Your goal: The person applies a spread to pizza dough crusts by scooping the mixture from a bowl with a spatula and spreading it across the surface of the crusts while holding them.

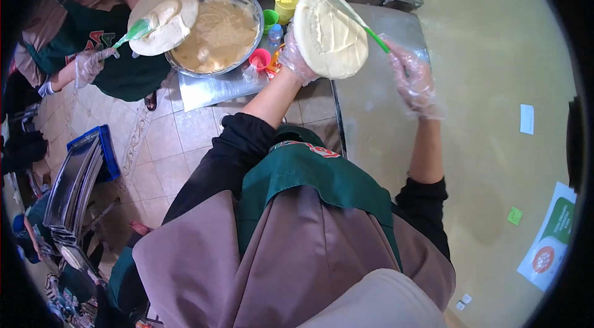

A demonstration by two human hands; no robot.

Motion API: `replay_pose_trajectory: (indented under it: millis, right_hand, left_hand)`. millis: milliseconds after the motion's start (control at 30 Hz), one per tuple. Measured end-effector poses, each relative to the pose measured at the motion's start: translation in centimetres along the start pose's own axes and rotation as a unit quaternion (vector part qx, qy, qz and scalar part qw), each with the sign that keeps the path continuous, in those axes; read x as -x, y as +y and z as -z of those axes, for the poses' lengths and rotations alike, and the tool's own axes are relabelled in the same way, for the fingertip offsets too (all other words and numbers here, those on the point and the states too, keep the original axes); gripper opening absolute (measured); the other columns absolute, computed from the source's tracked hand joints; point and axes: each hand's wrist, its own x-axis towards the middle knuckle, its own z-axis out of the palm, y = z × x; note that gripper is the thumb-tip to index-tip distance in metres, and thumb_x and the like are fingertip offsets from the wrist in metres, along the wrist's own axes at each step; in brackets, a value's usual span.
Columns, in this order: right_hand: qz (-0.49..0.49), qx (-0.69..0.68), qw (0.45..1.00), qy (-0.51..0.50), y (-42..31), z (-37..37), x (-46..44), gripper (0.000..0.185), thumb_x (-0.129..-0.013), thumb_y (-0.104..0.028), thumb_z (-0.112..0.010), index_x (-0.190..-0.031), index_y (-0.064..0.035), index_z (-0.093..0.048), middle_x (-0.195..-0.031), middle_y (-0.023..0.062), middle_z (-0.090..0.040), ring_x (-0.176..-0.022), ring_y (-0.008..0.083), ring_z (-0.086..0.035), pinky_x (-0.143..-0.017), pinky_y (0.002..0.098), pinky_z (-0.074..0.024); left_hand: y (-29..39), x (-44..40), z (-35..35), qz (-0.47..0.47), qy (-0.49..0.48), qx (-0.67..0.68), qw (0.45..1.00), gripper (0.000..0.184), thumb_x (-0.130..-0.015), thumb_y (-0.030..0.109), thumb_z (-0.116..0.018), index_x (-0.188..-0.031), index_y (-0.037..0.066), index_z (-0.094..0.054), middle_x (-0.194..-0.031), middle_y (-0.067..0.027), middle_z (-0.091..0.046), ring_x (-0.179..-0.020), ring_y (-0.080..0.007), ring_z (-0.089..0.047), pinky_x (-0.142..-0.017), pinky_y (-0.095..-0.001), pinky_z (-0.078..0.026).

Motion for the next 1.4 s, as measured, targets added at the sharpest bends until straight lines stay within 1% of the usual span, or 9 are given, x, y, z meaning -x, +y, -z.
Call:
replay_pose_trajectory:
  millis: [467,567,633,767,867,1033,1167,1233,1400]
  right_hand:
    - [0.094,0.127,0.94,-0.302,-3.1,3.6,-1.8,0.028,-0.087,-0.005,-0.054,-0.114,-0.0082,-0.061,-0.088,0.0138,-0.064,-0.072,0.0283,-0.059,-0.068,0.035,-0.0484]
    - [0.128,0.052,0.961,-0.241,-2.7,3.2,-1.0,0.027,-0.088,-0.007,-0.055,-0.115,-0.007,-0.061,-0.089,0.0122,-0.065,-0.073,0.0228,-0.06,-0.069,0.032,-0.0481]
    - [-0.03,0.022,0.98,-0.197,-2.4,3.2,-0.9,0.029,-0.087,-0.006,-0.056,-0.115,-0.0089,-0.061,-0.082,0.0136,-0.063,-0.071,0.028,-0.059,-0.066,0.0339,-0.049]
    - [-0.062,0.056,0.992,-0.093,-0.9,1.1,-0.9,0.028,-0.087,-0.006,-0.056,-0.115,-0.009,-0.061,-0.083,0.0137,-0.063,-0.071,0.0285,-0.059,-0.065,0.0346,-0.0488]
    - [0.043,0.103,0.993,-0.044,0.4,-0.6,-0.4,0.029,-0.087,-0.005,-0.056,-0.115,-0.0095,-0.061,-0.085,0.0137,-0.064,-0.071,0.0289,-0.059,-0.064,0.0359,-0.0484]
    - [0.111,0.038,0.976,-0.182,-1.8,-0.3,0.8,0.031,-0.085,-0.002,-0.056,-0.115,-0.0083,-0.06,-0.084,0.0124,-0.063,-0.07,0.0305,-0.059,-0.064,0.0379,-0.0491]
    - [0.136,-0.027,0.988,-0.063,-0.2,-1.8,2.3,0.03,-0.087,-0.001,-0.054,-0.116,-0.006,-0.06,-0.076,0.0053,-0.061,-0.063,0.0203,-0.057,-0.06,0.0307,-0.0478]
    - [-0.173,-0.093,0.981,0.0,0.1,-2.4,3.3,0.03,-0.089,-0.002,-0.052,-0.119,-0.0047,-0.059,-0.073,-0.0022,-0.054,-0.061,0.0075,-0.049,-0.057,0.0221,-0.0428]
    - [-0.275,-0.206,0.931,0.119,2.2,-6.2,4.1,0.031,-0.092,-0.009,-0.05,-0.123,-0.0059,-0.057,-0.071,-0.0047,-0.048,-0.061,0.0031,-0.042,-0.054,0.0194,-0.0382]
  left_hand:
    - [0.4,2.3,0.5,0.019,-0.002,0.045,0.999,0.048,-0.093,0.04,-0.037,-0.129,0.011,-0.048,-0.129,-0.0104,-0.052,-0.116,-0.0265,-0.052,-0.099,-0.0457,-0.041]
    - [1.1,2.5,0.9,0.005,-0.025,0.049,0.998,0.047,-0.093,0.041,-0.036,-0.127,0.011,-0.05,-0.126,-0.0103,-0.054,-0.114,-0.0274,-0.053,-0.098,-0.0458,-0.042]
    - [1.5,2.0,1.3,0.013,-0.016,0.051,0.998,0.047,-0.094,0.041,-0.036,-0.127,0.011,-0.05,-0.123,-0.0103,-0.055,-0.112,-0.0278,-0.054,-0.098,-0.0449,-0.042]
    - [1.7,1.9,0.1,-0.007,0.018,0.021,1.0,0.048,-0.094,0.043,-0.035,-0.128,0.012,-0.049,-0.126,-0.0105,-0.054,-0.114,-0.027,-0.053,-0.1,-0.0442,-0.041]
    - [2.0,1.9,-1.2,-0.008,0.029,0.001,1.0,0.052,-0.093,0.046,-0.035,-0.128,0.011,-0.048,-0.126,-0.011,-0.054,-0.114,-0.0279,-0.053,-0.1,-0.0444,-0.04]
    - [2.8,1.1,-0.2,-0.015,0.011,0.005,1.0,0.055,-0.092,0.048,-0.035,-0.129,0.01,-0.047,-0.128,-0.0118,-0.053,-0.115,-0.0297,-0.052,-0.101,-0.0451,-0.039]
    - [3.6,-0.1,1.3,-0.021,-0.02,0.046,0.999,0.052,-0.093,0.045,-0.036,-0.129,0.009,-0.047,-0.128,-0.012,-0.052,-0.114,-0.0301,-0.053,-0.098,-0.0449,-0.042]
    - [3.4,-1.3,2.9,-0.045,-0.001,0.025,0.999,0.047,-0.095,0.04,-0.038,-0.129,0.009,-0.047,-0.127,-0.0116,-0.053,-0.113,-0.0294,-0.053,-0.097,-0.0439,-0.043]
    - [2.3,-1.4,2.8,0.0,0.009,0.014,1.0,0.046,-0.095,0.039,-0.04,-0.129,0.01,-0.047,-0.127,-0.0108,-0.053,-0.113,-0.0283,-0.054,-0.097,-0.0434,-0.044]
